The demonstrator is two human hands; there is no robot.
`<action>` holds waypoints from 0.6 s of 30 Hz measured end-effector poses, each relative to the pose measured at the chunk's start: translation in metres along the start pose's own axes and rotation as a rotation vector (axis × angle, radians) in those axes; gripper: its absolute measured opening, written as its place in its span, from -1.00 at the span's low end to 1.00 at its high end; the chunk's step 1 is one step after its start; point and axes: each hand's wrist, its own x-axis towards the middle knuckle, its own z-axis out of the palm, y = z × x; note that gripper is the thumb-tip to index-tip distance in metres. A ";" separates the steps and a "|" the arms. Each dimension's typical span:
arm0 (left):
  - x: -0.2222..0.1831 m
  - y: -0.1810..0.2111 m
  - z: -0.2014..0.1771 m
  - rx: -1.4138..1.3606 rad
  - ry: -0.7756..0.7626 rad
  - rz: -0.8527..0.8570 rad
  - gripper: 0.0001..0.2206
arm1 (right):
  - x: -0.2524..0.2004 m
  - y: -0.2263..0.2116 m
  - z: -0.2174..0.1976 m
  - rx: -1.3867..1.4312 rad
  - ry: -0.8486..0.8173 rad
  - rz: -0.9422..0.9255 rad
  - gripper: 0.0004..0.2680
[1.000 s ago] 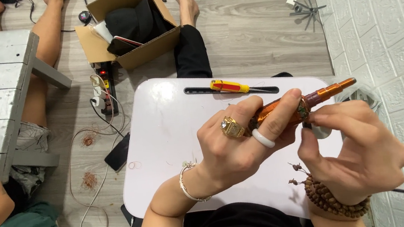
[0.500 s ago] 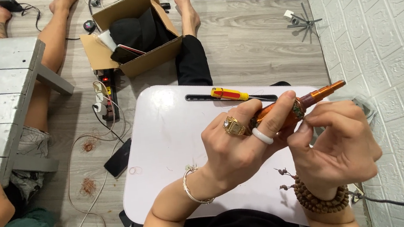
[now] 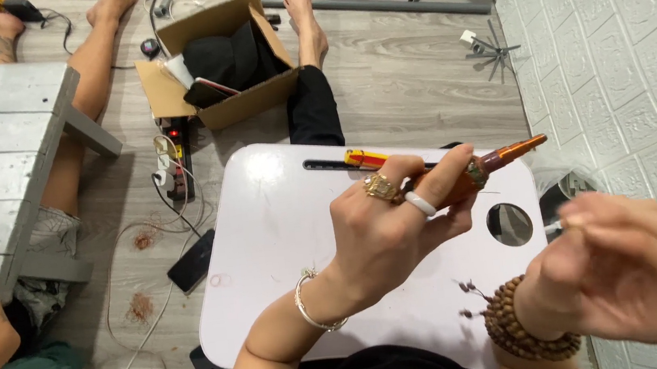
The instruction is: Manually winding copper wire around the poles of an electronic motor rotor
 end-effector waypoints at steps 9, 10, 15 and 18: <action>0.000 0.002 -0.009 -0.040 0.015 0.003 -0.45 | 0.029 -0.030 0.025 0.062 -0.407 0.324 -0.83; 0.000 0.002 -0.007 -0.042 0.015 0.009 -0.45 | 0.028 -0.029 0.026 0.059 -0.402 0.321 -0.83; -0.002 0.000 -0.005 0.006 -0.011 0.029 -0.49 | 0.028 -0.030 0.031 -0.024 -0.382 0.214 -0.86; 0.002 0.003 -0.006 0.023 -0.009 0.020 -0.52 | 0.028 -0.024 0.030 -0.032 -0.401 0.206 -0.85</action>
